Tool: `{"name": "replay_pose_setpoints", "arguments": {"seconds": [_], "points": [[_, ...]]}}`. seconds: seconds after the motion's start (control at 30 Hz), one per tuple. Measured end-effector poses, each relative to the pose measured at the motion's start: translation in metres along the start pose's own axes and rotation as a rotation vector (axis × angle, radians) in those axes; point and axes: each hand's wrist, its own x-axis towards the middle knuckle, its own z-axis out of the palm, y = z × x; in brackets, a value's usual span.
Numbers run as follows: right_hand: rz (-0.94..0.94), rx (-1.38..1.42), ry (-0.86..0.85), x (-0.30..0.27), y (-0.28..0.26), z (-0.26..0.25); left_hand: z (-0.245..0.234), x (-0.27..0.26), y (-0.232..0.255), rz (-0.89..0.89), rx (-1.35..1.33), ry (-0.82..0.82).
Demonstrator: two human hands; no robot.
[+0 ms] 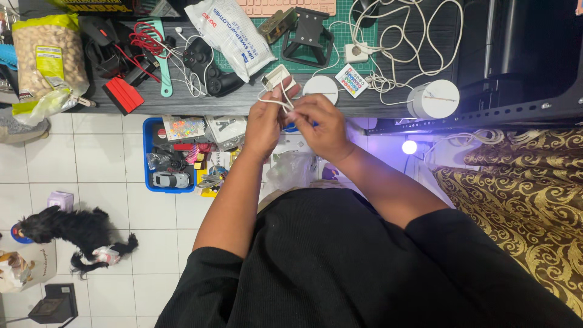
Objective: The person wraps cords around round lamp bases, places the lamps onto a shelf, and untangles and coils a long cable by hand.
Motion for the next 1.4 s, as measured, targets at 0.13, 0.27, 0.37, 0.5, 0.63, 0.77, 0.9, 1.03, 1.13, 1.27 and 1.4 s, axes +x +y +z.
{"name": "replay_pose_setpoints", "arguments": {"seconds": [0.13,0.27,0.37,0.5,0.63,0.77,0.9,1.03,1.13,1.27,1.4], "points": [[0.087,0.054,0.073,-0.002,0.026,-0.002,0.002,-0.004,-0.010,0.008,0.171,0.126],[0.544,0.433,0.163,0.001,0.043,0.000,0.014,-0.031,-0.007,0.217,0.758,0.344],[0.512,0.460,0.137,0.002,0.049,0.001,0.017,-0.045,-0.004,0.656,0.731,0.291],[0.561,0.497,0.112,-0.002,0.045,0.005,0.017,-0.052,-0.013,0.708,0.857,0.282],[0.546,0.546,-0.033,0.001,0.025,-0.001,0.012,-0.034,-0.024,0.583,0.703,0.246],[0.428,0.605,-0.160,-0.004,0.004,-0.011,0.008,-0.032,-0.020,0.698,0.738,0.278],[0.464,0.291,-0.049,-0.007,0.006,-0.020,0.011,-0.033,-0.010,0.463,0.685,0.293],[0.462,0.282,0.085,-0.014,0.025,-0.043,-0.007,-0.029,-0.020,0.464,0.256,0.211],[0.546,0.408,0.080,-0.025,0.037,-0.058,-0.012,-0.029,-0.022,0.325,-0.091,0.166],[0.620,0.278,-0.175,-0.038,0.034,-0.058,-0.007,-0.026,-0.021,0.020,-0.109,0.185],[0.023,-0.674,-0.352,-0.043,0.035,-0.065,0.006,-0.032,-0.015,0.250,0.415,-0.064]]}}
